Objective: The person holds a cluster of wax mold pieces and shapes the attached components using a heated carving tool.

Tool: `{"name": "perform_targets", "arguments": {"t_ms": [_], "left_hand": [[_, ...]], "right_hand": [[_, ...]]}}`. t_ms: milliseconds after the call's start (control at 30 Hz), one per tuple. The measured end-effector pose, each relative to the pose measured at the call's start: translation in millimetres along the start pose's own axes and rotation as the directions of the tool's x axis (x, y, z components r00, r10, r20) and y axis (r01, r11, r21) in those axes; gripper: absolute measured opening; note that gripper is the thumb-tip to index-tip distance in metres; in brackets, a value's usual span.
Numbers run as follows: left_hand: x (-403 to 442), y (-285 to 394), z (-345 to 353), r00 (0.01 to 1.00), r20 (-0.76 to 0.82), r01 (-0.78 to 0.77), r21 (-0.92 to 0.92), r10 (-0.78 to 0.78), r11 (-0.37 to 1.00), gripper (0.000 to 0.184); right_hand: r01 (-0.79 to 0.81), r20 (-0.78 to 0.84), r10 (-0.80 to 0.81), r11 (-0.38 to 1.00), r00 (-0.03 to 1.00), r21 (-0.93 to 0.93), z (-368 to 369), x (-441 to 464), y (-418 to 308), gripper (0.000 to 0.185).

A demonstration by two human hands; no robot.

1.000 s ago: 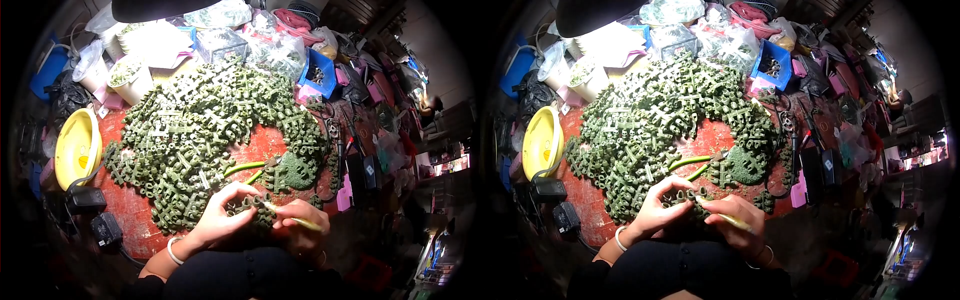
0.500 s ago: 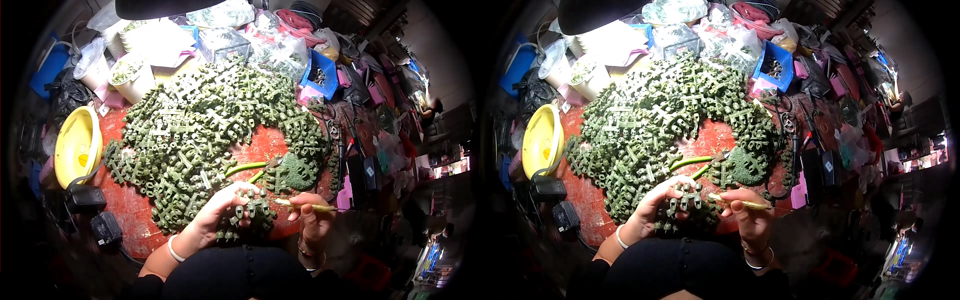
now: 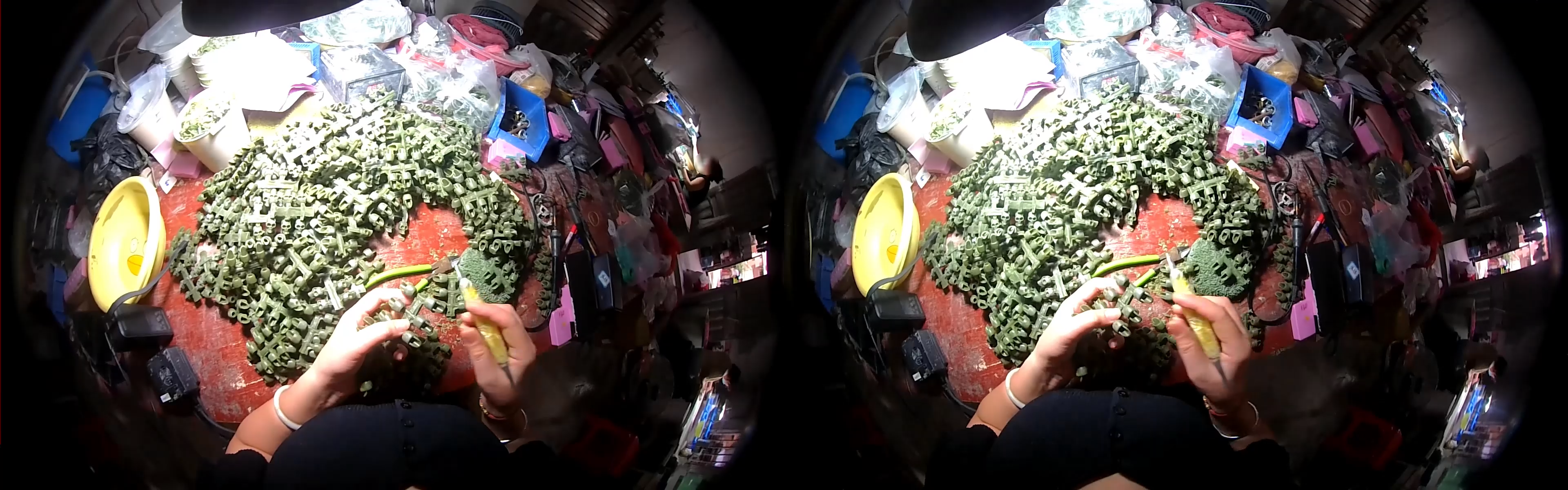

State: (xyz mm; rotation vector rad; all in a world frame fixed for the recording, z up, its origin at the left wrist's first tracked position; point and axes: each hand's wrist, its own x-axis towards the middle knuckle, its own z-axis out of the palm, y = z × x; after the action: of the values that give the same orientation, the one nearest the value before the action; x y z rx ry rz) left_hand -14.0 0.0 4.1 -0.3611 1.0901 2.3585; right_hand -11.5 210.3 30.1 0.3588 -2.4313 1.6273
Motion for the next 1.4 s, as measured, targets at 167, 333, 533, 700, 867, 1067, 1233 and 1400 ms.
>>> {"name": "perform_targets", "arguments": {"t_ms": [167, 333, 533, 700, 867, 1067, 1233, 1400], "left_hand": [[-2, -5, -1, 0.994, 0.075, -0.087, 0.139, 0.077, 0.986, 0.032], [-3, -4, -5, 0.991, 0.133, -0.048, 0.154, 0.027, 0.987, 0.041], [-5, 5, 2, 0.986, 0.129, 0.096, 0.074, -0.105, 0.993, 0.042], [-2, 5, 1, 0.981, 0.143, 0.120, 0.093, -0.132, 0.988, 0.039], [-4, 2, 3, 0.992, 0.112, 0.041, 0.086, -0.050, 0.995, 0.038], [-5, -1, 1, 0.985, 0.112, -0.150, 0.183, 0.131, 0.972, 0.038], [-4, -3, 1, 0.976, 0.166, -0.181, 0.233, 0.145, 0.955, 0.039], [-4, -5, -1, 0.976, 0.164, -0.177, 0.226, 0.141, 0.958, 0.038]], "right_hand": [[-0.121, 0.059, 0.112, 0.977, 0.992, 0.175, 18, 2, 1, 0.034], [-0.285, 0.070, 0.279, 0.883, 0.958, 0.372, 23, -1, 7, 0.030], [-0.216, 0.000, 0.224, 0.936, 0.974, 0.277, 22, 0, 3, 0.030], [-0.261, 0.026, 0.270, 0.896, 0.962, 0.359, 17, 1, 3, 0.029], [-0.222, 0.003, 0.235, 0.913, 0.972, 0.343, 17, 3, 3, 0.029], [0.110, -0.112, -0.108, 0.994, 0.988, 0.016, -1, 3, -1, 0.024], [0.004, 0.135, -0.055, 0.936, 0.989, 0.352, 0, 5, -11, 0.017], [-0.069, 0.051, 0.055, 0.941, 0.997, 0.332, 9, 4, -10, 0.019]]}}
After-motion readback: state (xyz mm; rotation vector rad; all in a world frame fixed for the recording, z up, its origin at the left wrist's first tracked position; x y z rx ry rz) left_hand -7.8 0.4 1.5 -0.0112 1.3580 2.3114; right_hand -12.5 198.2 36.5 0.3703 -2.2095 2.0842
